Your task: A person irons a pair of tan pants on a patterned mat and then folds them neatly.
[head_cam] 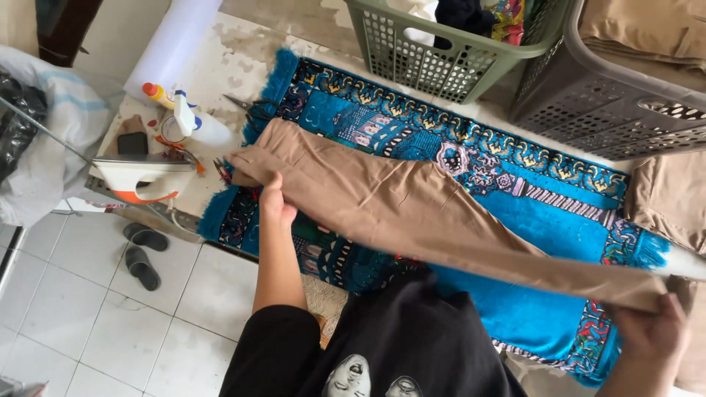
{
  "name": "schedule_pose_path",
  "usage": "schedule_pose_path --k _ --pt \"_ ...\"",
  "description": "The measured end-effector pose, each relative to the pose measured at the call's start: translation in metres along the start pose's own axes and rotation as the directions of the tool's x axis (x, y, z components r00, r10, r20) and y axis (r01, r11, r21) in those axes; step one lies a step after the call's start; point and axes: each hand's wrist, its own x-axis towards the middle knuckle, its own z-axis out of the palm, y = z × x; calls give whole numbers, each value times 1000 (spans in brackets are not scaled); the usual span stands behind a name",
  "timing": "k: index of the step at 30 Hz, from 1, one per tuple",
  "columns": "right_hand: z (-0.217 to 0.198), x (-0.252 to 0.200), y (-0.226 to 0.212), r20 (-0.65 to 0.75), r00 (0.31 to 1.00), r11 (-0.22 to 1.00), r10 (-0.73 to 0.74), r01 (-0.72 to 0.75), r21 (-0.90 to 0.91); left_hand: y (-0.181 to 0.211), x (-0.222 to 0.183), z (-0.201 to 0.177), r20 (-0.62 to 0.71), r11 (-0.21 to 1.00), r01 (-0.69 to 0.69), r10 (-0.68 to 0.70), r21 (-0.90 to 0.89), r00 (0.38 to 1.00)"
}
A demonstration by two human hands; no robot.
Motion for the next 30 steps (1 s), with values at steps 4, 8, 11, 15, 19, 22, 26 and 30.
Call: schedule_pose_path --k 4,8,11,15,19,22,26,30 --pt "21 37 -39 144 989 966 -20 -18 259 25 -15 47 188 962 -75 128 -263 974" --pt "3 36 -39 98 988 974 -119 97 205 35 -16 64 294 891 -107 257 -442 921" --pt "-2 50 -18 77 974 965 -213 197 173 26 -11 62 287 879 -134 289 -459 913" --pt "-83 67 63 -50 998 990 -49 55 127 -5 3 36 134 965 -107 142 -239 981" --pt "-164 36 149 -221 935 959 276 -254 124 -59 33 -34 -87 999 0 4 54 996" --pt "-165 8 164 -474 704 840 529 -513 175 -70 23 -54 -75 995 36 -29 92 997" --pt "-87 -25 163 -557 746 905 365 -424 26 -89 14 -52 -180 933 6 63 360 982" --pt "-129 -8 215 -630 755 978 179 -205 32 -107 -27 -32 -190 858 134 -43 496 981"
